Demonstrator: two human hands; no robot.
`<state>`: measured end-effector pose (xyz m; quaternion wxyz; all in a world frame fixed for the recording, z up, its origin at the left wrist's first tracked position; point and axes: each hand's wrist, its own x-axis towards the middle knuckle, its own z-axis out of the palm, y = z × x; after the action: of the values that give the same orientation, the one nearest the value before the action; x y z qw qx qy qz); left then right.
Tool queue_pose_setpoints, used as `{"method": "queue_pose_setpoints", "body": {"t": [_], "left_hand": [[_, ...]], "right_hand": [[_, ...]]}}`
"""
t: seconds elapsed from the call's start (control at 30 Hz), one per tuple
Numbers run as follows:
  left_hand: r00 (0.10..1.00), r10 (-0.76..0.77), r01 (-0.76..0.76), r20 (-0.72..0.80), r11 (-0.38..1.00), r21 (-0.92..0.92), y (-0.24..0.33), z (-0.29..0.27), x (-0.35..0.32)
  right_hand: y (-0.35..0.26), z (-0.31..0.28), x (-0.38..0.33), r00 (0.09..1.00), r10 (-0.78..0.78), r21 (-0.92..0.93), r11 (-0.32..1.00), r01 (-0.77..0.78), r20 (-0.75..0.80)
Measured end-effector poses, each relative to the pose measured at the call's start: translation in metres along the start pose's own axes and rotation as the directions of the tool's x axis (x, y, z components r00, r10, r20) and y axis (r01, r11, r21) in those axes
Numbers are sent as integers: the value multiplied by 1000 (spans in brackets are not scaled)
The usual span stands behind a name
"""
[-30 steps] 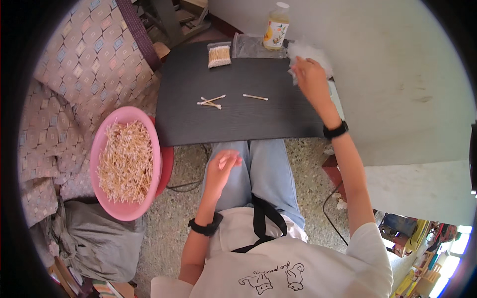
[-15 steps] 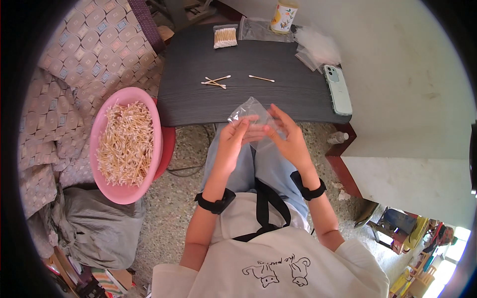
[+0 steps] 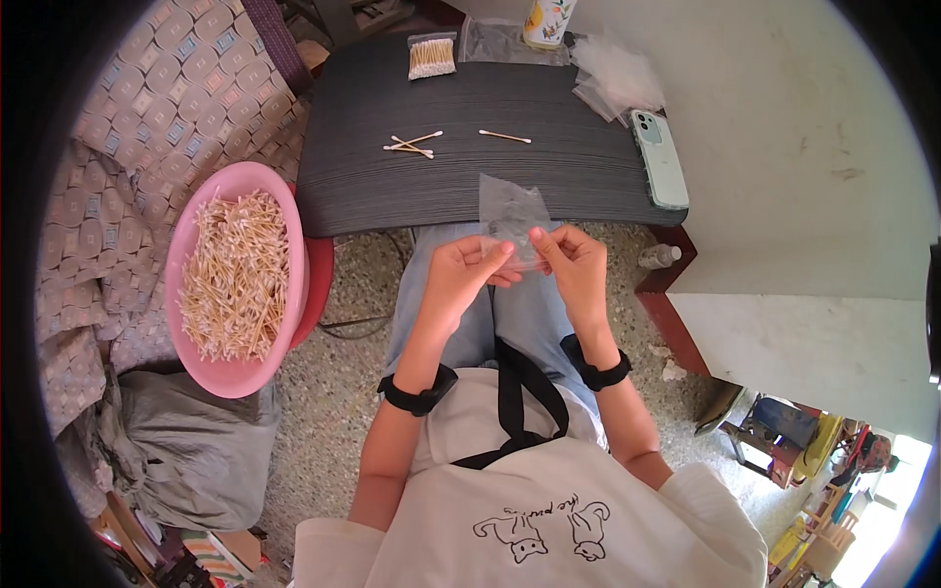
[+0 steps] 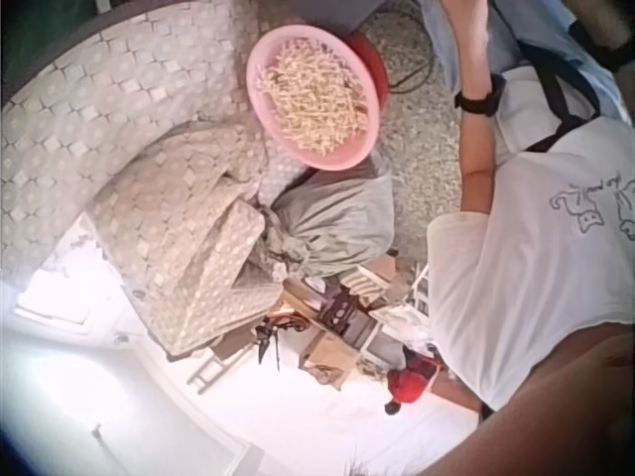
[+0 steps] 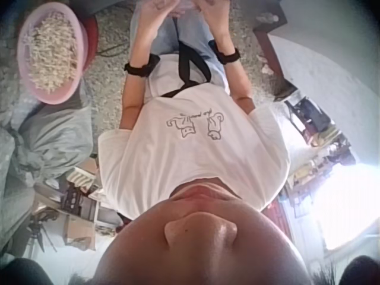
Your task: The person removes cotton swabs from a pink bowl, aligns them on a table, and places them into small plastic bags by hand.
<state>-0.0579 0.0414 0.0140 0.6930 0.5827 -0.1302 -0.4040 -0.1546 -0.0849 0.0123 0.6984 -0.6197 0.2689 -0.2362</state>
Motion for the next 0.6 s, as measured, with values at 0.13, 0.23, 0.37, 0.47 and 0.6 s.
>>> {"method": "queue_pose_setpoints", "body": {"t": [0.13, 0.23, 0.37, 0.47, 0.6], "left_hand": [[1000, 29, -28, 9, 999, -36, -7, -5, 0], [997, 61, -60, -44, 998, 18, -7, -4, 1], [995, 61, -58, -80, 997, 43, -8, -7, 0], [994, 83, -81, -77, 996, 29, -8, -3, 0], [994, 79, -77, -75, 997, 25, -7, -4, 0]], "right_hand": [[-4, 1, -2, 999, 19, -65, 998, -21, -37], [-14, 14, -7, 912, -390, -402, 861, 311, -130], [-28, 10, -14, 795, -582, -625, 560, 544, 170], [-24, 2, -15, 739, -580, -621, 452, 641, 341], [-19, -5, -13, 809, -472, -522, 618, 588, 351]]}}
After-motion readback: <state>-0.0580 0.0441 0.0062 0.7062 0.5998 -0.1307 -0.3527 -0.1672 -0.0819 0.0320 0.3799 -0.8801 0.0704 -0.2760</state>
